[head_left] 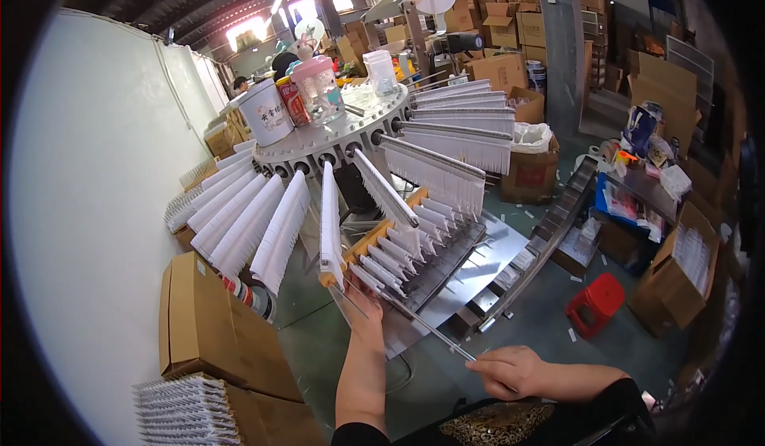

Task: Operating a rotary packaging machine to sort and process flexible white rectangular items on a production line.

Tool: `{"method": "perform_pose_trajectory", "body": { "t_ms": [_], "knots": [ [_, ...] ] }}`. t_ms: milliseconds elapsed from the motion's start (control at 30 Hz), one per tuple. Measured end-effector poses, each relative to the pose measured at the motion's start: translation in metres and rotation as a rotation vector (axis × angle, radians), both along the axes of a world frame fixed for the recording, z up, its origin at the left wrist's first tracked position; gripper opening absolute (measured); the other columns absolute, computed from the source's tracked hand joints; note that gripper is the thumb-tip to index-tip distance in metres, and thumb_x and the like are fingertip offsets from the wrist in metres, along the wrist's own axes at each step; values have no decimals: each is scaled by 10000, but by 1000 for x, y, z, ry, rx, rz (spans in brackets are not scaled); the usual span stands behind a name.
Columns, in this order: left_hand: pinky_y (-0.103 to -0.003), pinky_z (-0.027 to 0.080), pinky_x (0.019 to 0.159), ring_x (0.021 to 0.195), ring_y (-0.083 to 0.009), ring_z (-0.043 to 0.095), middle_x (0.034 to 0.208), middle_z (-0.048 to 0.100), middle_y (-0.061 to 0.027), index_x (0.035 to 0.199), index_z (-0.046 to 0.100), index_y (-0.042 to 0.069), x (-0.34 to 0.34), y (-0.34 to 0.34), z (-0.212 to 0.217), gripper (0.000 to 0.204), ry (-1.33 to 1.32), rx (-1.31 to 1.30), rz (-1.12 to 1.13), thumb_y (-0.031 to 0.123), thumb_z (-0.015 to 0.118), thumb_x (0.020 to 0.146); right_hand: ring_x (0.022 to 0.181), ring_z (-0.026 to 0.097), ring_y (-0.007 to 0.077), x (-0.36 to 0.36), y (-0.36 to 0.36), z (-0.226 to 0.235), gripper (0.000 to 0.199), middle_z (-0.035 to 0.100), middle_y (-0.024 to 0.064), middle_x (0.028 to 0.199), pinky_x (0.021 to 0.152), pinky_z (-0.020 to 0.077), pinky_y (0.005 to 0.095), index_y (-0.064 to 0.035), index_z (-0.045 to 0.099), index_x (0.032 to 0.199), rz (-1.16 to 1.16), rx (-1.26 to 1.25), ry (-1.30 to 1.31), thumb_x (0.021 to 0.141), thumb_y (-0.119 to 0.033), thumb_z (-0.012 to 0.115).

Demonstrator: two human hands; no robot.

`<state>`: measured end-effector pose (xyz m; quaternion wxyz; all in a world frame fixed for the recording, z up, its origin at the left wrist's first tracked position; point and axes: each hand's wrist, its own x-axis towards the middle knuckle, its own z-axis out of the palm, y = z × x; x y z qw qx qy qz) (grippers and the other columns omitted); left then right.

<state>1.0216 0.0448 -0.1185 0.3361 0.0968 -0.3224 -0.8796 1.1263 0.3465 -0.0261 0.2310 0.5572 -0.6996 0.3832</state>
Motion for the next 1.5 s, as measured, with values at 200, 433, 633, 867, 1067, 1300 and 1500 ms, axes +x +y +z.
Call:
{"method": "perform_pose_trajectory", "body": {
  "t_ms": [200, 433, 633, 867, 1067, 1300, 1500],
  "knots": [
    [-309, 458, 830, 993, -195, 539, 1136, 518, -68, 1168, 450, 54, 5, 3, -4, 322, 117, -130, -50, 202, 424, 882, 641, 593, 234, -9, -18, 3, 348, 594, 110, 821, 538, 497, 302, -15, 553, 991, 27, 67, -22, 645, -43, 584],
    [-276, 435, 840, 1008, -168, 520, 1134, 514, -53, 1161, 447, 46, 10, 5, -1, 329, 111, -93, -39, 200, 456, 870, 643, 591, 236, -17, -30, -12, 351, 593, 116, 837, 542, 494, 303, -6, 545, 995, 29, 38, -17, 649, -48, 591],
    [-260, 424, 834, 991, -159, 531, 1153, 511, -84, 1151, 445, 24, 7, -3, -7, 314, 189, -123, -67, 187, 427, 883, 608, 592, 225, -6, -20, -12, 378, 592, 114, 799, 516, 495, 287, -13, 559, 993, 40, 4, -3, 616, -12, 584],
    [-262, 426, 835, 989, -143, 514, 1118, 518, -34, 1146, 458, 58, 10, 6, 2, 304, 113, -160, -36, 194, 463, 873, 660, 600, 225, -1, -15, -8, 341, 594, 112, 831, 568, 506, 285, 4, 553, 974, 40, 63, 16, 643, -49, 610],
    [-261, 429, 799, 939, -130, 518, 1089, 526, -12, 1131, 469, 66, 14, 9, 2, 306, 54, -121, 8, 219, 481, 867, 633, 593, 227, -11, -33, -8, 378, 589, 116, 811, 542, 498, 301, -23, 558, 1011, 29, 40, -3, 634, -30, 589],
    [-304, 345, 904, 1044, -169, 467, 1123, 504, -51, 1153, 442, 45, 49, 49, -52, 320, -87, -516, -11, 215, 442, 881, 644, 588, 234, -23, -21, -25, 342, 589, 106, 812, 540, 487, 293, -10, 563, 980, 49, -1, 62, 639, -34, 591],
    [-321, 332, 921, 1036, -169, 459, 1161, 457, -50, 1207, 404, 86, 3, 37, -13, 386, 6, -54, 15, 296, 425, 882, 590, 582, 214, -3, 30, -25, 351, 591, 95, 770, 511, 486, 295, -17, 581, 954, 18, -32, 10, 603, -11, 563]
  ]
}}
